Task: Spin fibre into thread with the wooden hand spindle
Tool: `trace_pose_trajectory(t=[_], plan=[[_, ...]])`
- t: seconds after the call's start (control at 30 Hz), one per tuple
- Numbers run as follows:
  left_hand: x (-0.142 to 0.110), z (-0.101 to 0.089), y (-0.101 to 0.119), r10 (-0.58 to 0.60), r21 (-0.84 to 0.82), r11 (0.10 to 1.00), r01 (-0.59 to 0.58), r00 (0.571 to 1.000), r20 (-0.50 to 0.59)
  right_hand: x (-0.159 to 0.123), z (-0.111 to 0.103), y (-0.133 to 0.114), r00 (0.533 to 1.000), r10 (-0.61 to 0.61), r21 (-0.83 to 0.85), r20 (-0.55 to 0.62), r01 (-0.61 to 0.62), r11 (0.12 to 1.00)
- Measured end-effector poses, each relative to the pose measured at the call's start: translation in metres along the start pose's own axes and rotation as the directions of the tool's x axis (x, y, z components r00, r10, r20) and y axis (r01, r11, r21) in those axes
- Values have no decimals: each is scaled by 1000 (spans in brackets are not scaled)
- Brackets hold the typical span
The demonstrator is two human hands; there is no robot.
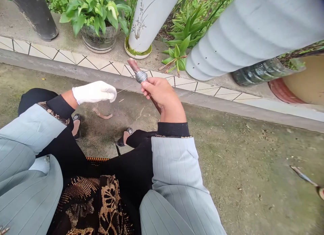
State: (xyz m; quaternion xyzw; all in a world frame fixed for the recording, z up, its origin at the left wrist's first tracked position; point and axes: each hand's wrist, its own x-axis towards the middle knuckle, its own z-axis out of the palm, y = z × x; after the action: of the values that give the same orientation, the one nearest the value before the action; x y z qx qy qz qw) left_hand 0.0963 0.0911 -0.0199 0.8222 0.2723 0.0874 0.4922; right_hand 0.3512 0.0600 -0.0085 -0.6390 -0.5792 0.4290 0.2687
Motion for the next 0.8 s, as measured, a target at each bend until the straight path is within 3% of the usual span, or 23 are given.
trace_pose_trajectory(t=[0.13,0.2,0.23,0.27,0.3,0.33,0.37,0.4,0.43,0.47,0.5,0.53,0.57,0.63,0.7,0.8], plan=[[-1,3,3,-14,-21,1000,16,991,130,7,22,-1,999,-36,-385,-9,30,922],[-2,3,5,-29,-14,999,31,990,136,6,35,-5,993,-4,-578,115,70,813],[-2,2,5,-39,-8,999,40,993,114,4,40,-7,970,53,-630,236,111,768],[-3,1,5,-49,-4,999,50,995,85,1,43,-10,907,115,-628,406,186,756],[-3,0,4,-56,-6,998,56,997,60,-3,43,-13,790,136,-543,598,275,793],[-3,-1,3,-55,-18,998,56,998,41,-8,40,-16,644,112,-403,757,326,855],[-3,-2,1,-45,-47,998,46,999,23,-13,35,-18,534,21,-232,845,331,915],[-3,-2,-1,-33,-91,995,33,999,-2,-18,28,-20,533,-105,-68,840,295,953],[-3,-2,-3,-25,-143,990,20,999,-35,-21,20,-21,618,-235,96,750,250,963],[-2,-1,-4,-26,-191,981,13,997,-67,-23,12,-20,739,-318,232,593,222,947],[-2,0,-6,-34,-232,973,13,995,-90,-23,6,-18,858,-322,281,400,220,934],[-1,1,-6,-47,-257,966,22,995,-92,-21,1,-16,928,-280,284,245,207,936],[-1,3,-6,-59,-263,964,38,996,-70,-18,-1,-13,967,-219,253,129,182,950],[0,6,-3,-65,-242,968,70,998,27,-9,2,-6,994,-107,119,35,102,988],[1,9,3,-57,-205,976,79,992,112,-1,12,-2,998,-46,-79,31,49,996],[1,10,10,-58,-130,989,74,991,121,4,31,-4,995,-22,-419,93,59,906]])
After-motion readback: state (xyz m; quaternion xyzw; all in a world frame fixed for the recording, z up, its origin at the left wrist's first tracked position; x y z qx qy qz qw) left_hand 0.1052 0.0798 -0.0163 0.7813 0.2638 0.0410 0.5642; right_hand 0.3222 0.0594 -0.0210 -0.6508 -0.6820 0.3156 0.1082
